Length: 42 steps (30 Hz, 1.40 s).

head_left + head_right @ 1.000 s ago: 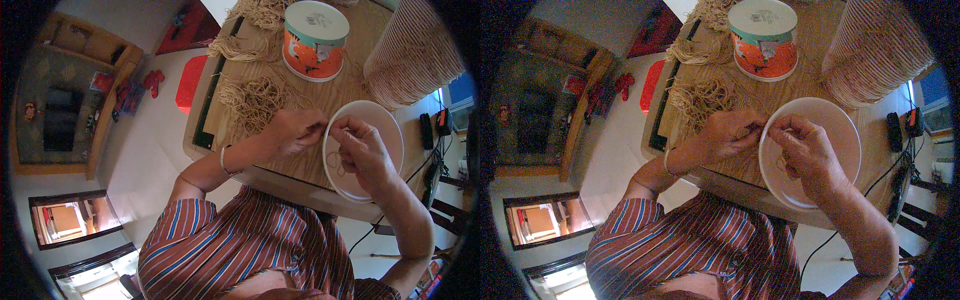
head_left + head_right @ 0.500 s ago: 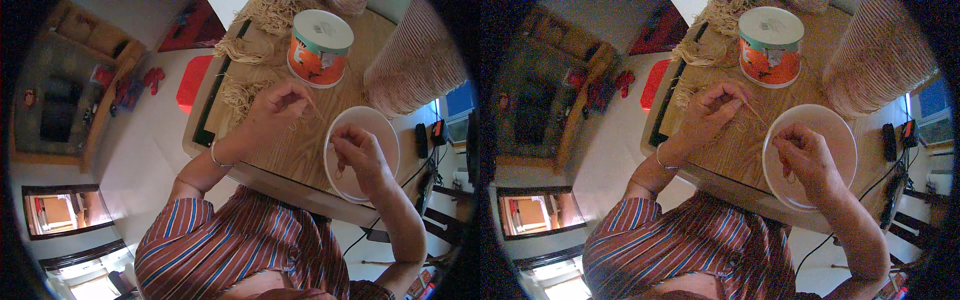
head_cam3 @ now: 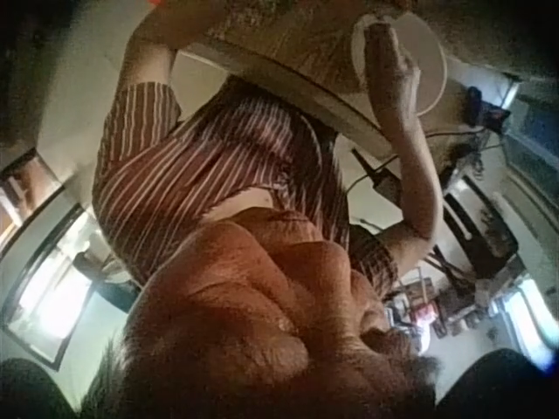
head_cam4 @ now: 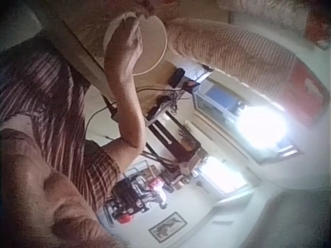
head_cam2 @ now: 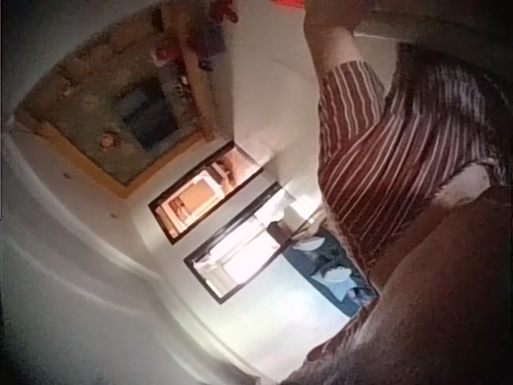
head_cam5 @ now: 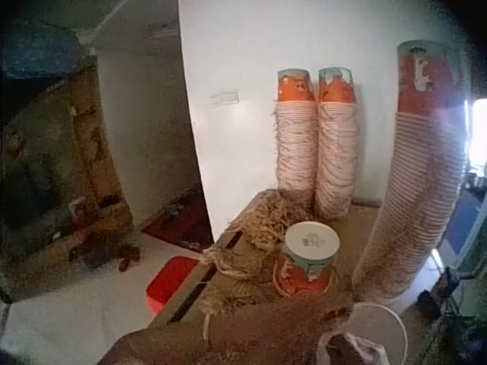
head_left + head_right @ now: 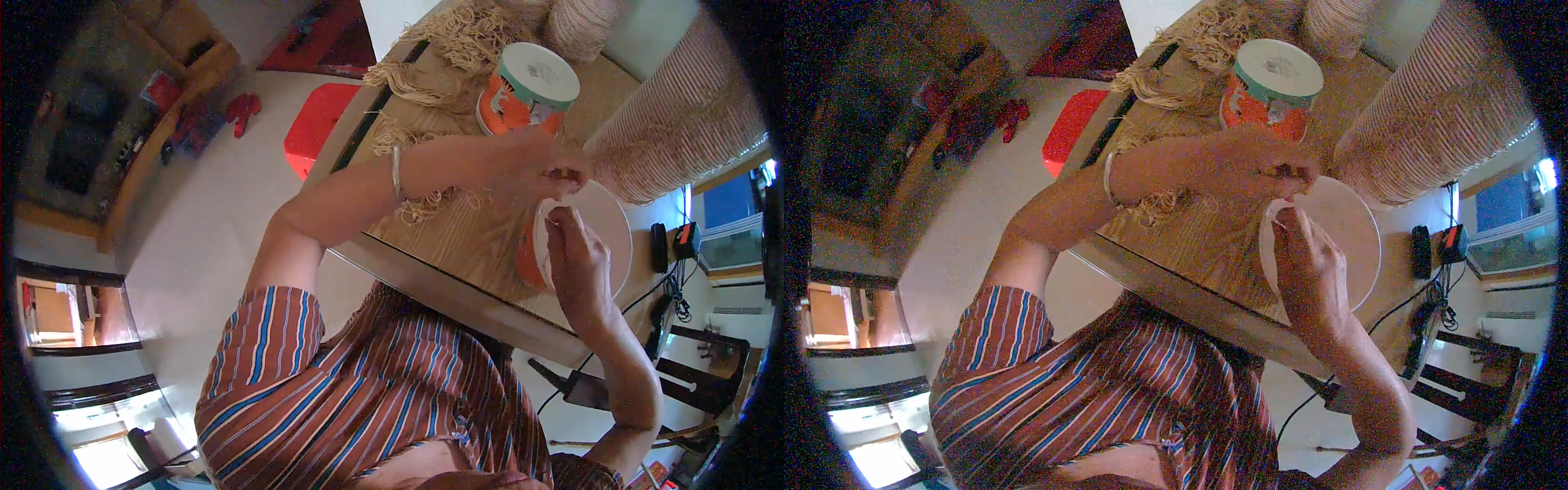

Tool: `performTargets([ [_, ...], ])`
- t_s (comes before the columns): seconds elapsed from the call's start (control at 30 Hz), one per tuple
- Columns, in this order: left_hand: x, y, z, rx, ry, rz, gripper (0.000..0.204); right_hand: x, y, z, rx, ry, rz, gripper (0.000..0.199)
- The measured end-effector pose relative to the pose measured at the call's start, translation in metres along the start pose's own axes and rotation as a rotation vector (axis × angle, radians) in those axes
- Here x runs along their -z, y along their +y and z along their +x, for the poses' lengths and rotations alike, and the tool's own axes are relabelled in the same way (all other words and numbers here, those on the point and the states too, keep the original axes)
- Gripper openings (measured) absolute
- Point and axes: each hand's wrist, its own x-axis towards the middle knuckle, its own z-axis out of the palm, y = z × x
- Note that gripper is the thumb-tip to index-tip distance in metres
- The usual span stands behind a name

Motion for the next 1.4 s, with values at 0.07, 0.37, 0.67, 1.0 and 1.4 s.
performTargets([
  [0.07, 0.006, 0.004, 0.002, -0.003, -0.017, -0.053, 0.019, 0.001, -0.004, 0.001, 0.013, -0.058, -0.05, 0.031],
  [0.37, 0.012, 0.002, 0.017, -0.177, -0.117, -0.045, 0.016, -0.002, -0.014, 0.013, 0.196, -0.063, -0.686, 0.04],
  [0.67, 0.007, -0.002, 0.019, -0.074, -0.17, 0.011, 0.017, 0.001, -0.011, 0.025, 0.122, -0.154, -0.879, 0.023],
  [1.0, -0.024, -0.014, -0.025, -0.115, 0.272, -0.025, 0.015, 0.026, 0.032, 0.05, -0.747, -0.504, 0.652, 0.022],
  [1.4, -0.032, 0.021, -0.04, -0.462, 0.352, 0.455, 0.011, 0.011, 0.046, 0.032, -0.879, -0.493, 1.298, 0.023],
])
